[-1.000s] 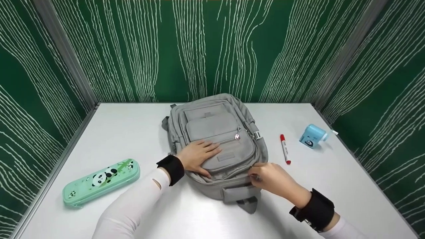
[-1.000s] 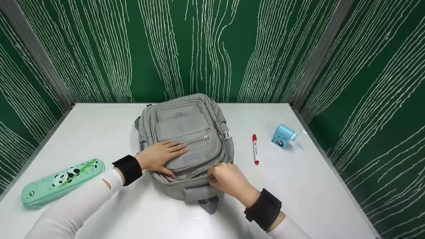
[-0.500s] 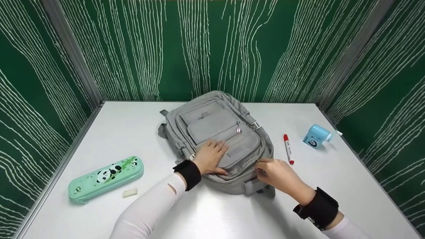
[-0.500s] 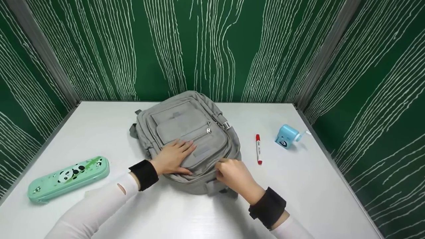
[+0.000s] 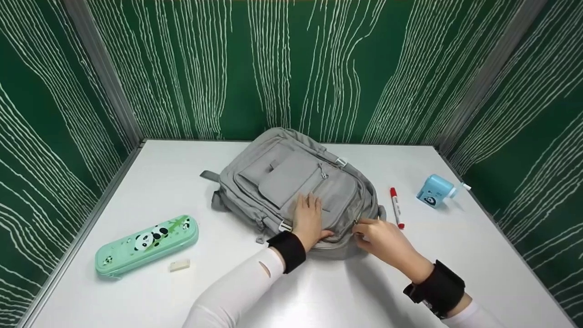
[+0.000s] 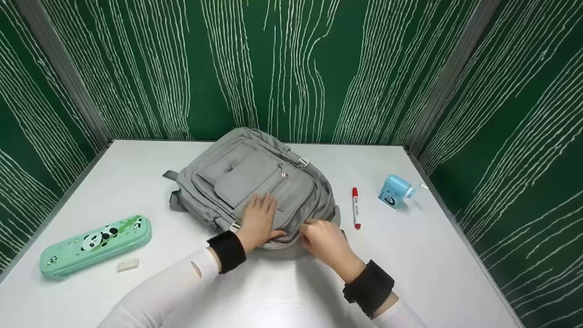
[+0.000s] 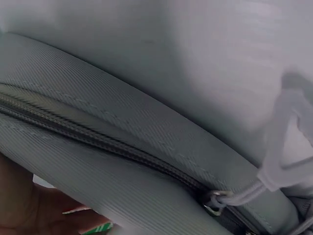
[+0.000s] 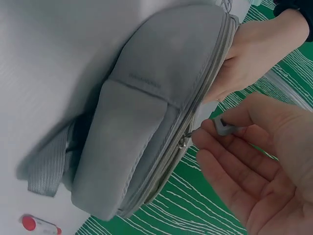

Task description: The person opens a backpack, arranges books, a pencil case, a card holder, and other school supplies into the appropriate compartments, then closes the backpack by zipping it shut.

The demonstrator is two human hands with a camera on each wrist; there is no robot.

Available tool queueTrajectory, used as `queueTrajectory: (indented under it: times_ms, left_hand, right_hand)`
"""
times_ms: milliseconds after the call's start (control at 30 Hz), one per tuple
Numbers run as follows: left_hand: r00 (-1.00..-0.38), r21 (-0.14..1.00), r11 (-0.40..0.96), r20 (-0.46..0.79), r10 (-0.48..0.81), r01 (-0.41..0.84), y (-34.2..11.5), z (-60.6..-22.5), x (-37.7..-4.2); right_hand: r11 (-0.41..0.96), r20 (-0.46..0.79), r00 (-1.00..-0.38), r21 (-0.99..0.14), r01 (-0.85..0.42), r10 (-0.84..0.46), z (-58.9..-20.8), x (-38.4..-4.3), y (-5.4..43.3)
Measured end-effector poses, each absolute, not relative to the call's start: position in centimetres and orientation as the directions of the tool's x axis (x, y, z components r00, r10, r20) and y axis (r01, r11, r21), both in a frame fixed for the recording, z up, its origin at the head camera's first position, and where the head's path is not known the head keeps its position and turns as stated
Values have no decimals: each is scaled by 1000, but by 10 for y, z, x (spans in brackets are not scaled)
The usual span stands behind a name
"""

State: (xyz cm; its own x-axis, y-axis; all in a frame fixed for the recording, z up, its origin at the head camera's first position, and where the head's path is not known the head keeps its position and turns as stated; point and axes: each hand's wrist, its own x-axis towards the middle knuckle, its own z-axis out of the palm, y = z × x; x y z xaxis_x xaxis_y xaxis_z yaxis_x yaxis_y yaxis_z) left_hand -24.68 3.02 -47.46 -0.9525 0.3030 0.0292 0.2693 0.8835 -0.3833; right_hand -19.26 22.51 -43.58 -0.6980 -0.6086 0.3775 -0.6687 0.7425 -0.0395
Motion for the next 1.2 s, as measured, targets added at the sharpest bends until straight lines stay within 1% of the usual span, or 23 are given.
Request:
queueTrajectory:
  times_ms: [133,267,367,533,600,667,800,900,1067,1200]
  left_hand:
    - [-951,-339,900,39,305,275,29,-474,-247]
    - [-924,-281,893,53,379,350,13,-477,-249]
    - [-877,-214,863,51,477,457,-6,-479,-254]
    - [-755,-80,753,5,656,654,-44,-470,-270]
    - [-719,-31,718,-5,695,695,-59,-465,-276]
    - [-702,12,702,-4,713,712,-73,-461,-281]
    - [-698,70,697,-10,716,714,-90,-454,-288]
    - [-699,75,699,-34,715,711,-95,-449,-290]
    - [-713,37,717,-73,697,696,-94,-448,-288]
    - [-732,-18,733,-47,679,680,-85,-454,-283]
  right_hand:
    - [738,373,-703,-67,-672,-606,-437,-194,227]
    - [736,357,-710,-86,-672,-607,-438,-196,227]
    - [731,354,-710,-99,-675,-608,-437,-196,228]
    - [724,357,-705,-105,-682,-613,-436,-196,229]
    - [724,354,-708,-111,-681,-611,-436,-196,230]
    - [726,350,-714,-122,-676,-606,-437,-196,232]
    - [727,349,-718,-133,-673,-601,-437,-197,233]
    - [724,347,-717,-136,-677,-605,-437,-197,233]
    - [726,326,-731,-162,-669,-600,-437,-196,233]
    - [730,327,-735,-163,-663,-594,-436,-196,235]
